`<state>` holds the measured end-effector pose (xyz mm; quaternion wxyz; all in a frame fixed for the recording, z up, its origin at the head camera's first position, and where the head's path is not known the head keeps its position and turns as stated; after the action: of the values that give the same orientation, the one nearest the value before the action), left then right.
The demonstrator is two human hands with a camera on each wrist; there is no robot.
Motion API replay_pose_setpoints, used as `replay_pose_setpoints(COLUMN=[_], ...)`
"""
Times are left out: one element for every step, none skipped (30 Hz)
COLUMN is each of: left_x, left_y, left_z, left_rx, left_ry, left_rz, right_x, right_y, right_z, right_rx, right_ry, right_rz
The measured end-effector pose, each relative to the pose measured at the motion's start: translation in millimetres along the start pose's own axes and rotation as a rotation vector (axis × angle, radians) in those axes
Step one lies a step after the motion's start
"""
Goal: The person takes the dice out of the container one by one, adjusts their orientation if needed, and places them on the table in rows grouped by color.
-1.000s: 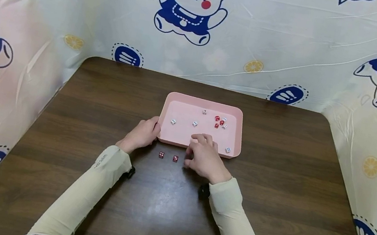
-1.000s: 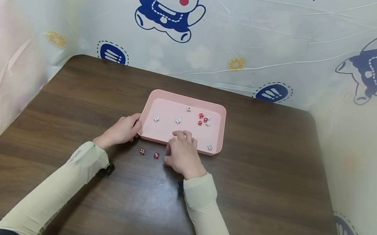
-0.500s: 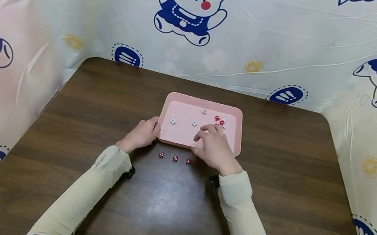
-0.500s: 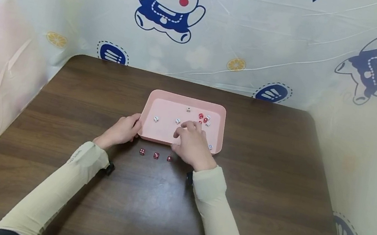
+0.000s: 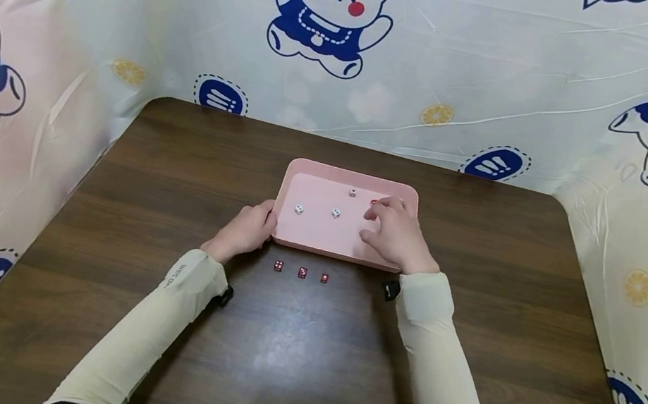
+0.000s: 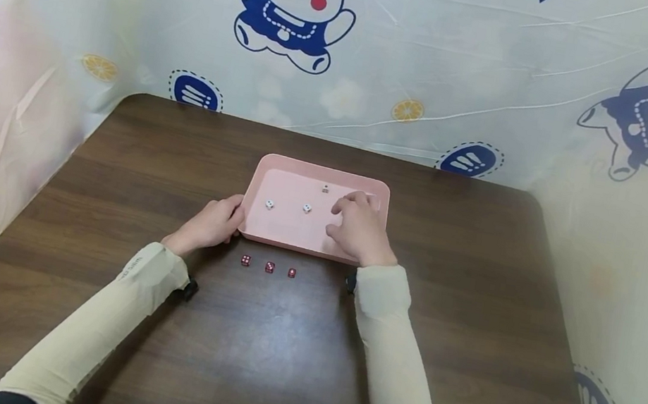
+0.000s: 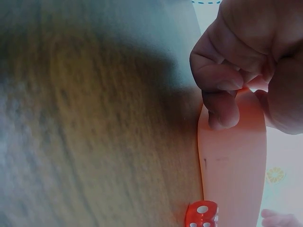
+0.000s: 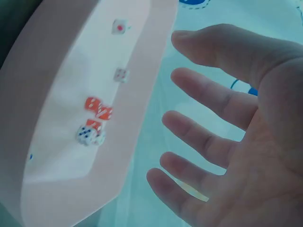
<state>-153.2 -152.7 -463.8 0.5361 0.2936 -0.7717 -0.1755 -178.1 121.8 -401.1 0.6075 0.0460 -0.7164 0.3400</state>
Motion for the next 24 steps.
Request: replay_pose_setpoints(left_x=[-0.3, -0.5, -0.8, -1.1, -1.3, -1.6, -1.8, -1.9, -2.1, -2.0, -1.7, -1.5, -1.3, -1.1, -1.0, -0.9, -0.7, -0.7, -0.6, -0.6, -0.5, -0.5, -0.4, -0.4], left_y=[-0.3, -0.5, -0.9, -1.1, -1.4, -1.7, -1.8, -2.0, -2.1, -2.2, -2.3, -2.3, -2.3, -2.2, -2.1, -2.1, -2.0, -2.1, -2.0, -2.0, -2.0, -2.2, -2.3, -2.4], left_z=[0.4, 0.7, 1.1, 1.4, 1.6, 1.9, 2.0, 2.0, 2.2, 2.0, 1.8, 1.6, 1.5, 1.3, 1.2, 1.1, 0.9, 0.8, 0.7, 0.5, 0.4, 0.4, 0.4, 0.4], left_rx=[0.000, -0.001, -0.002, -0.003, -0.003, -0.004, -0.004, -0.005, -0.005, -0.004, -0.004, -0.003, -0.003, -0.003, -0.003, -0.002, -0.002, -0.001, -0.002, -0.003, -0.004, -0.005, -0.007, -0.008], left_ry=[0.000, -0.001, 0.000, 0.000, 0.001, 0.002, 0.003, 0.004, 0.005, 0.005, 0.005, 0.004, 0.003, 0.004, 0.005, 0.005, 0.004, 0.002, 0.000, 0.002, 0.003, 0.003, 0.005, 0.007], left_rz=[-0.001, -0.002, -0.004, -0.005, -0.005, -0.005, -0.006, -0.006, -0.007, -0.008, -0.009, -0.010, -0.012, -0.014, -0.016, -0.018, -0.020, -0.021, -0.023, -0.025, -0.026, -0.027, -0.027, -0.027], right_x=[0.0, -0.2, -0.5, -1.0, -1.6, -2.0, -2.4, -2.8, -3.0, -3.3, -3.4, -3.6, -3.9, -4.3, -4.8, -5.5, -6.4, -7.3, -8.3, -9.3, -10.5, -11.6, -12.6, -13.7], right_y=[3, 6, 8, 11, 13, 15, 17, 18, 19, 20, 21, 21, 21, 22, 22, 23, 23, 24, 25, 26, 27, 28, 29, 30], right_z=[1, 2, 3, 4, 5, 6, 7, 9, 10, 11, 13, 14, 16, 17, 19, 21, 22, 24, 26, 27, 29, 30, 32, 33], right_rx=[-0.007, -0.016, -0.026, -0.035, -0.044, -0.054, -0.064, -0.074, -0.084, -0.095, -0.105, -0.113, -0.121, -0.129, -0.137, -0.144, -0.150, -0.158, -0.165, -0.173, -0.181, -0.187, -0.191, -0.194], right_ry=[0.000, 0.001, 0.002, 0.004, 0.006, 0.007, 0.006, 0.005, 0.003, 0.000, -0.004, -0.008, -0.015, -0.020, -0.028, -0.036, -0.046, -0.055, -0.063, -0.071, -0.077, -0.082, -0.087, -0.092], right_rz=[0.002, 0.004, 0.009, 0.010, 0.010, 0.010, 0.009, 0.007, 0.007, 0.008, 0.011, 0.011, 0.012, 0.014, 0.013, 0.013, 0.011, 0.008, 0.010, 0.007, 0.005, 0.004, -0.001, -0.005])
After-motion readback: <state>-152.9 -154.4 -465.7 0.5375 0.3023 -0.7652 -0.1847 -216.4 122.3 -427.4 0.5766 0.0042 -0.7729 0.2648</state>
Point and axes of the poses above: each hand's wrist, its own z-axis towards the middle knuckle, its own x-axis out of the back of the hand, y = z × x, the point moved 1 cm from there along z, towards the middle knuckle, and after that the axes turned 13 degrees about x, right-handed, at the moved point
